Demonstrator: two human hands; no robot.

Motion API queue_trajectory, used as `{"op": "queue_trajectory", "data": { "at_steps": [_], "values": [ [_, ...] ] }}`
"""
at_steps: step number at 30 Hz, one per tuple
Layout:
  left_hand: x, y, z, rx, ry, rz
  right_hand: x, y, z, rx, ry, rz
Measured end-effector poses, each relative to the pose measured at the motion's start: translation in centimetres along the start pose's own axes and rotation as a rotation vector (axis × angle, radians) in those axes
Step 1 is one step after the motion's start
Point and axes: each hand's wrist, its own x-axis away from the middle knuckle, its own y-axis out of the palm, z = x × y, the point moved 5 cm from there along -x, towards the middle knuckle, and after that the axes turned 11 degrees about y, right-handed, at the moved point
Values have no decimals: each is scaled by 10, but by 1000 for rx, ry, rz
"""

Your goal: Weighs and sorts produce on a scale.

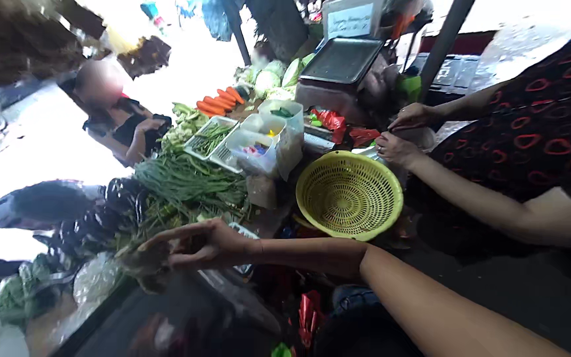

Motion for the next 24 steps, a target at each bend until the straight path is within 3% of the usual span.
{"op": "queue_trajectory", "data": {
  "at_steps": [3,6,10,17,24],
  "values": [
    [0,-9,8,136,-150,120,17,28,-2,-103,151,-56],
    [8,-15,6,290,-336,258,30,49,6,-33,259,-109],
    [10,-16,-2,276,-417,170,41,71,27,71,395,-116],
    [3,-3,13,2,-354,39,46,76,31,403,319,-50],
    [2,-8,15,84,-356,24,51,88,28,635,233,-15]
  ]
}}
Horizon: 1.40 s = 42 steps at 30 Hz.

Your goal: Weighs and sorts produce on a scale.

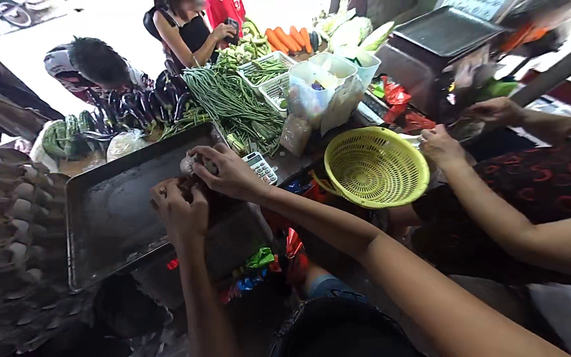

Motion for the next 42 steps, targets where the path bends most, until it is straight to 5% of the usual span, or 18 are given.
{"op": "queue_trajectory", "data": {
  "at_steps": [3,9,15,20,23,27,32,35,38,42],
  "values": [
    [-1,-4,-8,130,-51,81,-5,15,0,136,5,-14],
    [-1,-17,-21,364,-191,181,-18,13,1,-20,80,-132],
    [15,-47,-19,399,-12,364,-10,-24,-12,-450,-114,87],
    [16,-58,-18,431,14,387,-16,-13,-8,-83,-42,-13],
    [27,-68,-13,540,29,446,-10,-9,-6,-82,-68,46],
    [32,-72,-9,410,100,358,8,-25,-11,-318,-162,158],
    [76,-74,-3,861,-48,450,71,-48,-1,-863,-43,-70],
    [116,-54,-6,707,-36,396,130,-20,12,-509,0,-199],
    [143,-32,-20,581,-88,453,167,38,43,158,-20,-366],
    [148,-57,-28,574,-107,587,175,62,48,468,-20,-476]
  ]
}}
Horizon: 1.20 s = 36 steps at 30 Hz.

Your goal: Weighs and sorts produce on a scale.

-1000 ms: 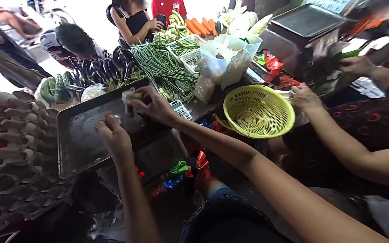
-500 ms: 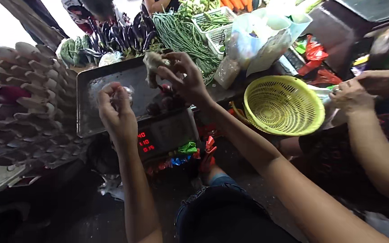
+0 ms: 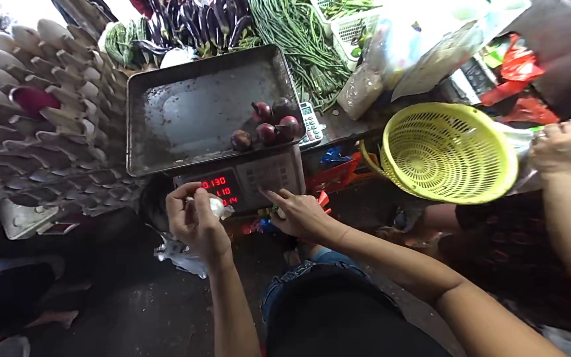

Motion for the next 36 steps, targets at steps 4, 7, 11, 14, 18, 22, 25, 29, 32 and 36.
{"op": "queue_trajectory", "data": {
  "at_steps": [4,7,11,14,18,22,25,29,32,36],
  "values": [
    [-23,-23,20,-17,97,58,7,-10,-5,81,79,-118],
    [-41,-33,30,-47,167,89,8,-10,0,133,119,-179],
    [-69,-18,34,-169,155,-40,1,-14,-9,115,55,-104],
    [-91,8,32,-321,227,-189,-3,-23,-12,46,80,-117],
    [-118,39,11,-459,209,-365,2,-48,1,-292,-4,-45],
    [-130,56,-19,-559,82,-531,14,-89,8,-425,-66,95],
    [-125,64,-10,-625,221,-464,18,-130,11,-425,-68,287],
    [-93,110,24,-596,244,-678,-3,-185,17,-556,9,554],
    [-65,152,22,-663,250,-914,-46,-210,23,-769,97,622],
    [-73,179,17,-678,465,-1029,-117,-210,28,-922,151,376]
  ]
}}
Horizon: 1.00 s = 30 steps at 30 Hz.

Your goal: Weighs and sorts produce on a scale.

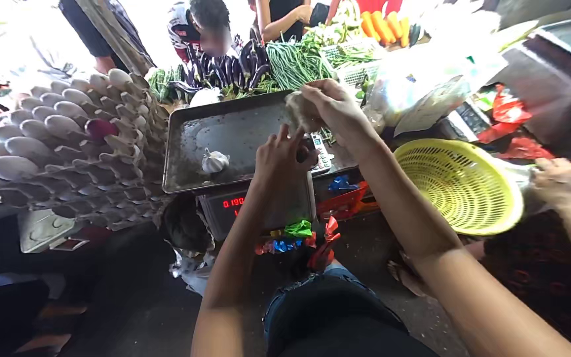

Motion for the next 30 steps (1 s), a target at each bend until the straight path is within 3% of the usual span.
{"op": "queue_trajectory", "data": {
  "at_steps": [5,9,13,18,22,26,30],
  "values": [
    [-18,4,-17,-33,111,-141,-59,33,14,166,157,-146],
    [-15,6,-7,-67,27,-180,-72,48,21,245,235,-326],
    [-11,0,-4,-84,-30,-159,-52,39,23,424,73,-133],
    [-12,-3,-3,-99,2,-134,13,3,28,365,-249,194],
    [-9,-15,-16,41,-4,14,65,-17,66,154,-234,311],
    [2,-52,-38,248,-1,275,116,5,132,9,-63,271],
    [24,-79,-66,811,26,586,123,34,170,34,-44,259]
  ]
}}
